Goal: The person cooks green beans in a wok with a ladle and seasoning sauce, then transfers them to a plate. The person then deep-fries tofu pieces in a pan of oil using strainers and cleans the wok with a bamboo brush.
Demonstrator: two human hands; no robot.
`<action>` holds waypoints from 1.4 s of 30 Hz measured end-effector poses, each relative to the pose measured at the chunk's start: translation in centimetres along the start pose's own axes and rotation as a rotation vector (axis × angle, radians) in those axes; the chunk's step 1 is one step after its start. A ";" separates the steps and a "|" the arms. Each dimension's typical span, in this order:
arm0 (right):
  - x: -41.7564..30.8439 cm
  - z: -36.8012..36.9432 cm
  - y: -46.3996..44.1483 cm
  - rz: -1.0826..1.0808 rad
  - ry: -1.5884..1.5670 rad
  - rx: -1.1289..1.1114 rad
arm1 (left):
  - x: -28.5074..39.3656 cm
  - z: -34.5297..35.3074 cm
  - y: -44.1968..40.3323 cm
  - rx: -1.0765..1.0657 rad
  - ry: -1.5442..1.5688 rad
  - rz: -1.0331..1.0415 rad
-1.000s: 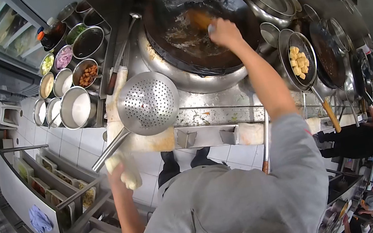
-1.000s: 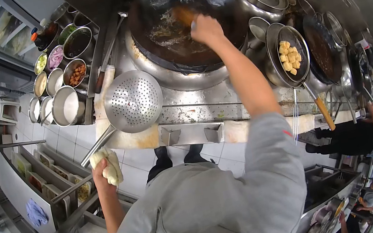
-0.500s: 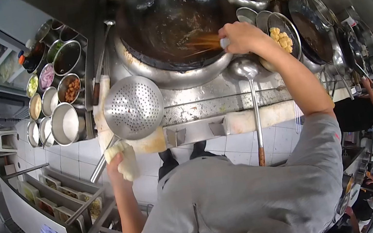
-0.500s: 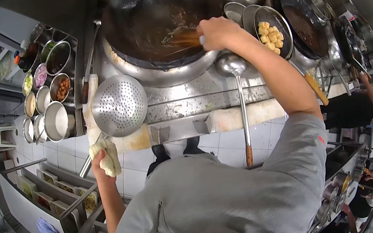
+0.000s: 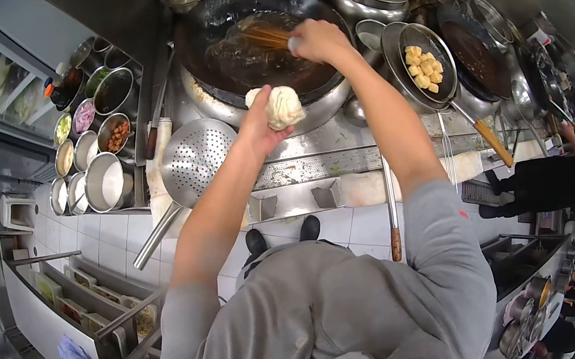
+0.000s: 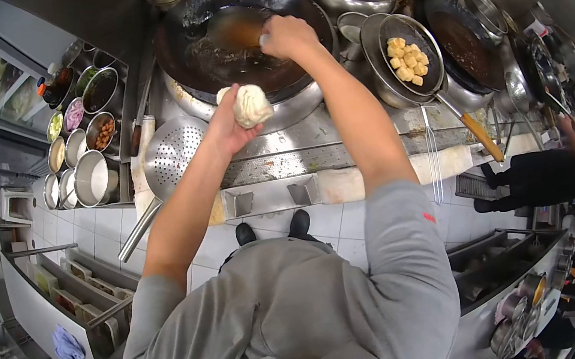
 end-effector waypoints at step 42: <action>25.8 3.8 38.3 0.452 -1.244 0.421 | 15.2 -0.1 6.4 0.338 -1.071 1.045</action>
Point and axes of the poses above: each hand's wrist, its own y-axis away from the middle knuckle, its own z-axis out of the palm, x = y × z, the point moved 7 cm from there along -y, towards the middle knuckle, and after that the axes turned 15 degrees about z, right-handed, at the moved point
